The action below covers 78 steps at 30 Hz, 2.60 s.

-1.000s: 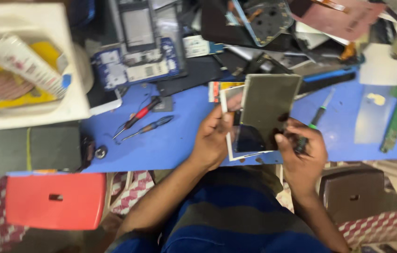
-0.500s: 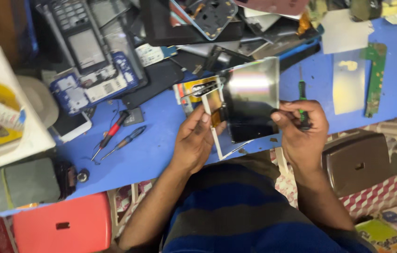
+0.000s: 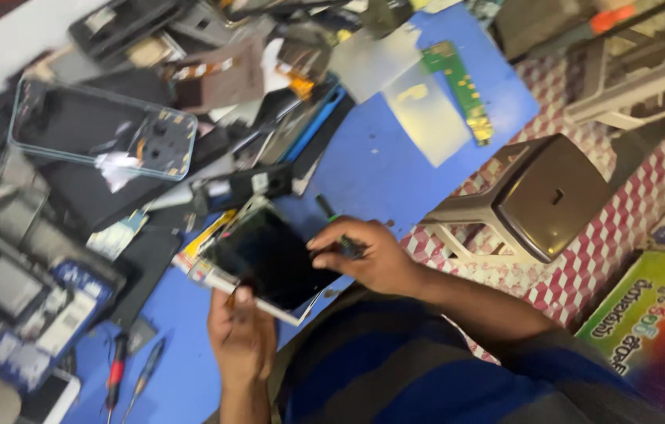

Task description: The person disassembles and reassembles mobile phone components on a cluttered workbench. They use a screwdriver to remove and insert screws, handle phone frames and screens, and move parts aside to access the work area.

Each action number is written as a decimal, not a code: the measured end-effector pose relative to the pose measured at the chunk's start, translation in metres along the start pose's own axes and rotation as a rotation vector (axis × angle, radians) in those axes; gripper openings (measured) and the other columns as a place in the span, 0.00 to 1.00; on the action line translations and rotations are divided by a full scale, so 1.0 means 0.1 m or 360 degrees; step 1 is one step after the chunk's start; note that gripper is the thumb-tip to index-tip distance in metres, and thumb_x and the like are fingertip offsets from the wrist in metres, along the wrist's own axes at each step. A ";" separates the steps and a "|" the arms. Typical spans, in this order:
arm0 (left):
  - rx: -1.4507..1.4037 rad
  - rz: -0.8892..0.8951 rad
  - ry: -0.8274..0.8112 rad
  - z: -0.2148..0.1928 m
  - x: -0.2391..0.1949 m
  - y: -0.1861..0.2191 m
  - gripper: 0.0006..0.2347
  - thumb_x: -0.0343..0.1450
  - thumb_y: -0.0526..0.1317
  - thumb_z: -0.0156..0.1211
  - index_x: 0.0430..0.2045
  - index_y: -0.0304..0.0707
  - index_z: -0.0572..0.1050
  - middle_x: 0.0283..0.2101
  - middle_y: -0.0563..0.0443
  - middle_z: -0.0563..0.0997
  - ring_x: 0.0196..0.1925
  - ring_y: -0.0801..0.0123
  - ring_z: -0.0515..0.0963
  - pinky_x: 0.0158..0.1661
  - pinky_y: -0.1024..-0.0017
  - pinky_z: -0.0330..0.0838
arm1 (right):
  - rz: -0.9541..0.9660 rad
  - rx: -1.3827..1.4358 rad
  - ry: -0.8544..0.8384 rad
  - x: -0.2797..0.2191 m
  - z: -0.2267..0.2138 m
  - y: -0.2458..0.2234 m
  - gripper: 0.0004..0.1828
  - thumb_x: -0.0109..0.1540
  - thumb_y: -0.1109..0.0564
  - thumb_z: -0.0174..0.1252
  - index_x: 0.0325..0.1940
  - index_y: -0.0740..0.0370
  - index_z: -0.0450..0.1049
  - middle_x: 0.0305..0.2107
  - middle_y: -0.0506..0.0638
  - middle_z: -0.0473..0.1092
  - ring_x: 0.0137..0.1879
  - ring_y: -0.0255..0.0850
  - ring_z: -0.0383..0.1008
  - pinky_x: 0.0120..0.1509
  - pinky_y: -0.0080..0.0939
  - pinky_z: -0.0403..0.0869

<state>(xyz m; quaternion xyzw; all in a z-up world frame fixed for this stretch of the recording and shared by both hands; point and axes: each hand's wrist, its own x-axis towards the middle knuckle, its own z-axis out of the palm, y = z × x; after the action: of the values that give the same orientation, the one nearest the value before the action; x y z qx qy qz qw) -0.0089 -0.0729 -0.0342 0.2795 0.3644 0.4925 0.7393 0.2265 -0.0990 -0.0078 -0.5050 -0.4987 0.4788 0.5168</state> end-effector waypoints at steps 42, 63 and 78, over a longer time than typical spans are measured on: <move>0.0262 0.0145 -0.0113 0.22 0.28 0.09 0.14 0.73 0.22 0.58 0.52 0.27 0.68 0.48 0.47 0.77 0.50 0.66 0.81 0.53 0.68 0.78 | 0.0183 0.0164 0.0317 0.25 -0.15 0.00 0.15 0.69 0.62 0.61 0.59 0.65 0.70 0.40 0.40 0.71 0.41 0.23 0.65 0.46 0.24 0.65; 0.0331 0.0237 -0.0219 0.27 0.15 0.21 0.13 0.75 0.23 0.60 0.53 0.27 0.70 0.45 0.45 0.80 0.47 0.69 0.82 0.49 0.73 0.79 | 0.0236 0.0824 0.0256 0.18 -0.14 0.05 0.14 0.68 0.68 0.60 0.57 0.66 0.70 0.46 0.48 0.74 0.49 0.30 0.74 0.56 0.31 0.72; 0.0123 0.0016 -0.0129 0.25 0.09 0.13 0.04 0.76 0.30 0.59 0.40 0.32 0.71 0.44 0.46 0.81 0.43 0.72 0.81 0.44 0.73 0.78 | 0.0147 0.0807 0.0183 0.11 -0.10 0.04 0.18 0.66 0.68 0.62 0.59 0.65 0.69 0.51 0.51 0.74 0.56 0.35 0.74 0.66 0.36 0.71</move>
<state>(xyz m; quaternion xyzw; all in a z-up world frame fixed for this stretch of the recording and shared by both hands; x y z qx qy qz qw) 0.0066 -0.0614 -0.0119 0.3294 0.3514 0.4702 0.7396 0.2365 -0.0881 -0.0112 -0.4081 -0.3088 0.5821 0.6319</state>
